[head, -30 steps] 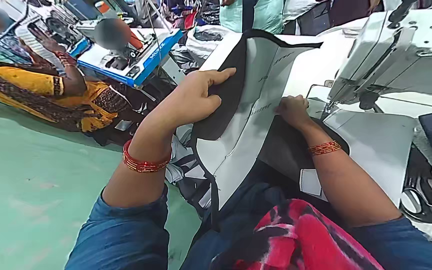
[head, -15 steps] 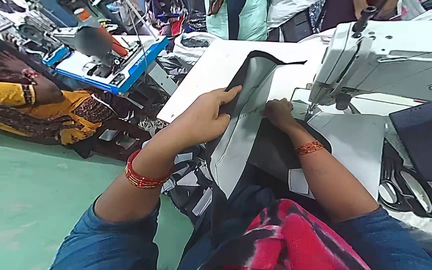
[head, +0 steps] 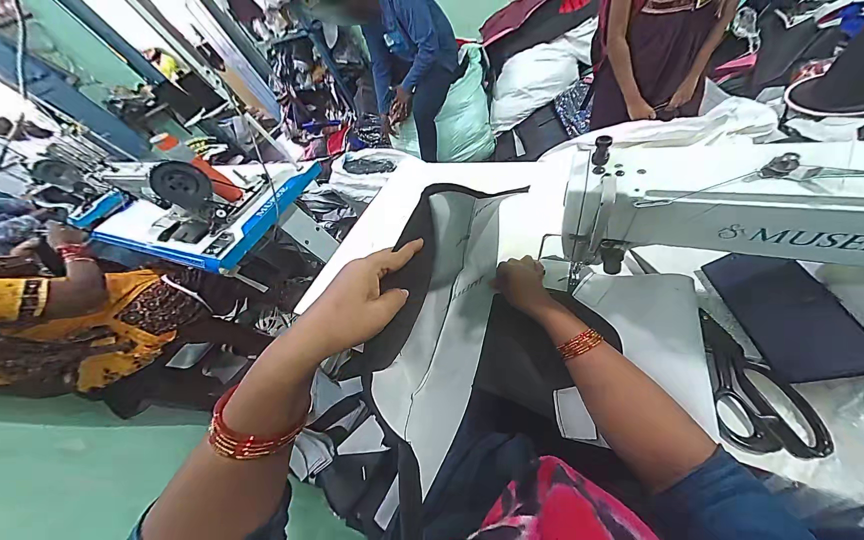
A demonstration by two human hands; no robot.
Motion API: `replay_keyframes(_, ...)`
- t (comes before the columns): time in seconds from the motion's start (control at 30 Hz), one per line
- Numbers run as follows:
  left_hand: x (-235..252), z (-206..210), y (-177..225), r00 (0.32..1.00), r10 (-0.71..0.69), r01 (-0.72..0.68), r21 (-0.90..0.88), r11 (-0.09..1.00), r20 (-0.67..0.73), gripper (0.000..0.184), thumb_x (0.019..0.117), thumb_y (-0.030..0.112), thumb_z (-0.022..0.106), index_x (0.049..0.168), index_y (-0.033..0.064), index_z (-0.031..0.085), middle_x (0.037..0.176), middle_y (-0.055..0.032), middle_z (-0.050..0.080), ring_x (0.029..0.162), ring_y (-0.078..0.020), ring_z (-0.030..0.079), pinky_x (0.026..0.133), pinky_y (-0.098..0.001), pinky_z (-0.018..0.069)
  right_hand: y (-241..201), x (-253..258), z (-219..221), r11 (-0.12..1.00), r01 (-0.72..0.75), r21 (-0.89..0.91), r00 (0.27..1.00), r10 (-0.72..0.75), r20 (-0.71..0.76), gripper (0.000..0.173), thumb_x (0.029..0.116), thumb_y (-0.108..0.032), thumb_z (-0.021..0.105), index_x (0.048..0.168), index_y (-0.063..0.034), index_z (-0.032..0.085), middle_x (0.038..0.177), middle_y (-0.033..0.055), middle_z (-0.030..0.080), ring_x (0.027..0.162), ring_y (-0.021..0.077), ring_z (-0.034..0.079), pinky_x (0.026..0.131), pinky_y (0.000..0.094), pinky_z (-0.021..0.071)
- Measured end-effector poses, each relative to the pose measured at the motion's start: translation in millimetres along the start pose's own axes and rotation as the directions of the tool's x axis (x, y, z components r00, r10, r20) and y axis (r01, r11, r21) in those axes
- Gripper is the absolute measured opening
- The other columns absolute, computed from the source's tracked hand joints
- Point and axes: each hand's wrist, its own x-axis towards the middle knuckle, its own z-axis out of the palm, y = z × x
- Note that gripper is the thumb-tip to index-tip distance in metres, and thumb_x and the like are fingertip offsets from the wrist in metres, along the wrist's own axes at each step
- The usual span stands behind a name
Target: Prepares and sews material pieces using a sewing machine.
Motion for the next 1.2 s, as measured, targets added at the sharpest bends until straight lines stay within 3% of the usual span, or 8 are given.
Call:
replay_keyframes(0.13, 0.0, -0.6, 0.1, 1.0, -0.014, 0.014, -0.015, 1.0, -0.003, 0.058, 0.0944, -0.003, 0.056, 0.151, 0.0084, 0.05, 0.148, -0.0105, 0.057, 0.126, -0.0166, 0.062, 0.104, -0.0372, 0.0504, -0.3, 1.6, 0.0, 1.0, -0.024, 0.007, 1.0, 0.024, 0.016, 0.023, 0.0979, -0.023, 0.069, 0.095, -0.0002, 0.073, 0.103, 0.0207, 0.068, 0.114, 0.045, 0.055, 0.103, 0.0666, 0.0333)
replay_keyframes(0.4, -0.7, -0.9, 2.0, 1.0, -0.024, 0.024, -0.042, 0.999, 0.009, 0.059, 0.0939, -0.004, 0.056, 0.151, 0.0083, 0.05, 0.147, -0.0107, 0.058, 0.123, -0.0156, 0.063, 0.101, -0.0356, 0.0523, -2.6, -1.0, -0.6, 1.0, -0.023, 0.021, 1.0, 0.023, -0.017, 0.024, 0.0962, -0.021, 0.072, 0.094, 0.0023, 0.072, 0.104, 0.0231, 0.067, 0.113, 0.0478, 0.055, 0.099, 0.0673, 0.037)
replay_keyframes(0.53, -0.5, -0.1, 2.6, 1.0, -0.004, 0.004, -0.025, 1.0, 0.0, 0.059, 0.0928, -0.005, 0.056, 0.15, 0.0061, 0.051, 0.144, -0.0128, 0.06, 0.124, -0.021, 0.063, 0.102, -0.0411, 0.051, 0.0, -6.0, -1.8, 0.998, 0.026, 0.06, 0.998, -0.022, -0.066, 0.022, 0.0956, -0.019, 0.072, 0.096, 0.0022, 0.072, 0.102, 0.0246, 0.067, 0.11, 0.049, 0.056, 0.096, 0.0701, 0.0384)
replay_keyframes(0.63, 3.1, -3.1, 4.5, 0.998, -0.012, 0.012, -0.005, 1.0, 0.055, 0.058, 0.0935, -0.004, 0.055, 0.151, 0.0033, 0.049, 0.147, -0.0174, 0.057, 0.133, -0.0262, 0.057, 0.109, -0.0469, 0.0451, -1.8, -1.5, -6.5, 1.0, -0.017, 0.026, 1.0, 0.017, 0.008, 0.027, 0.0974, -0.023, 0.069, 0.102, 0.0039, 0.073, 0.109, 0.0268, 0.068, 0.117, 0.0509, 0.055, 0.1, 0.0714, 0.0358)
replay_keyframes(0.83, 4.8, -3.8, 7.0, 0.995, 0.004, -0.003, -0.006, 1.0, 0.098, 0.058, 0.0944, -0.002, 0.053, 0.152, 0.0026, 0.047, 0.149, -0.0145, 0.056, 0.13, -0.0162, 0.059, 0.106, -0.0332, 0.0475, 0.8, 4.7, -5.2, 1.0, -0.018, -0.013, 1.0, 0.018, 0.015, 0.028, 0.0964, -0.025, 0.071, 0.1, 0.0025, 0.072, 0.108, 0.0243, 0.068, 0.118, 0.0488, 0.054, 0.1, 0.0685, 0.0349)
replay_keyframes(1.13, 2.8, 3.5, 7.5, 0.994, 0.042, -0.039, -0.035, 0.999, 0.104, 0.059, 0.0939, -0.003, 0.052, 0.152, -0.0001, 0.045, 0.149, -0.0186, 0.054, 0.131, -0.0173, 0.057, 0.108, -0.0323, 0.0456, 0.2, 4.3, -5.3, 1.0, -0.021, -0.004, 1.0, 0.021, 0.023, 0.027, 0.0974, -0.025, 0.069, 0.099, 0.0023, 0.072, 0.107, 0.0231, 0.068, 0.117, 0.0478, 0.054, 0.102, 0.0683, 0.033)
replay_keyframes(1.2, 2.2, 3.3, 5.9, 0.994, 0.044, -0.043, -0.015, 0.999, 0.097, 0.059, 0.0935, -0.001, 0.053, 0.152, 0.0009, 0.046, 0.148, -0.0186, 0.056, 0.132, -0.0205, 0.057, 0.108, -0.0367, 0.0461, 1.2, 3.6, -4.3, 1.0, -0.02, 0.0, 0.999, 0.02, 0.025, 0.027, 0.0972, -0.025, 0.069, 0.099, 0.0019, 0.072, 0.106, 0.0231, 0.068, 0.116, 0.0476, 0.055, 0.101, 0.0682, 0.0344)
